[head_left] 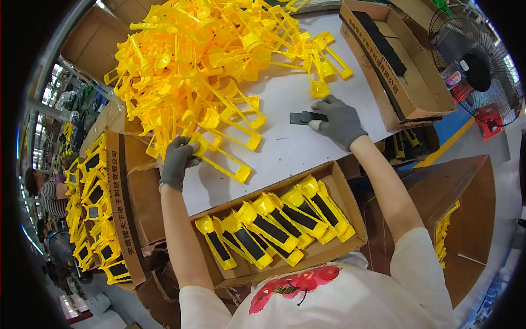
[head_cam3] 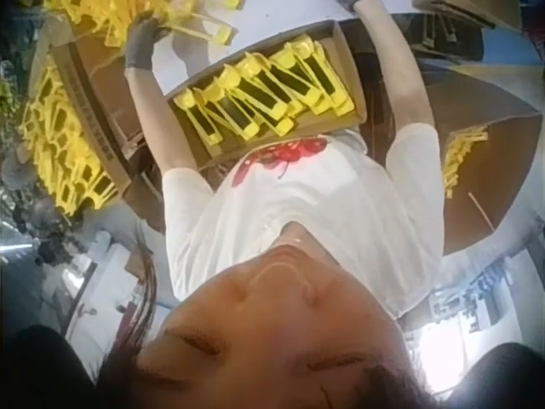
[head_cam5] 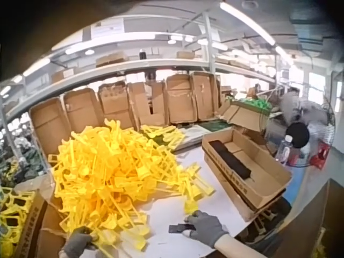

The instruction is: Assembling black components into yellow plastic light fixture frames.

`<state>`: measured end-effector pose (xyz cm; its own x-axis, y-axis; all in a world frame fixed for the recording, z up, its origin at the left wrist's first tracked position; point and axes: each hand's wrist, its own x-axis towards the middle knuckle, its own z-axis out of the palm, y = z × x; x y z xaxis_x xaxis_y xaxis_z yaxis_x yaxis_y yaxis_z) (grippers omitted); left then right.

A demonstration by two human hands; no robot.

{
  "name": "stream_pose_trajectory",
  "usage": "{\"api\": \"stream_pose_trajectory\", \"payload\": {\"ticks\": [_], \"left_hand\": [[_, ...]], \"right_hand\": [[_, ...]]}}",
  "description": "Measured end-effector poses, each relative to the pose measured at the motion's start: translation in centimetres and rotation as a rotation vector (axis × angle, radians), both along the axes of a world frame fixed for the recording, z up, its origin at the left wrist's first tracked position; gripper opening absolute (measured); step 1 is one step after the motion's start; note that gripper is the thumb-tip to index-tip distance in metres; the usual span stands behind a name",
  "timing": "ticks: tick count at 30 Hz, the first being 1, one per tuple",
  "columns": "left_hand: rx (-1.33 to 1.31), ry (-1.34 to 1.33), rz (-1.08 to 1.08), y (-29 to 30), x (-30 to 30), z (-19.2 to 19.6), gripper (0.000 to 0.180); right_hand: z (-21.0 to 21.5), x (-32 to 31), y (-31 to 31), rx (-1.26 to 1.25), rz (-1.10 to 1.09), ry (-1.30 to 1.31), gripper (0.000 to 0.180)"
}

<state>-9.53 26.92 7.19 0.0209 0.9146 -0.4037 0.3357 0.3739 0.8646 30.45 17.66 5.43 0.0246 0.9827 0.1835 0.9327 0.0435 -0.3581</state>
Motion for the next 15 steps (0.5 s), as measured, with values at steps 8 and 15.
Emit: {"api": "stream_pose_trajectory", "payload": {"ticks": [8, 15], "left_hand": [[-0.001, -0.45, -0.119, -10.6, -1.1, 5.0, 0.054], [-0.128, -0.616, 0.121, -18.9, 2.8, 2.8, 0.029]], "right_hand": [[1.2, -0.7, 1.4, -0.161, 0.015, 0.042, 0.03], [10.3, -5.5, -8.1, -0.108, -0.046, 1.1, 0.017]]}}
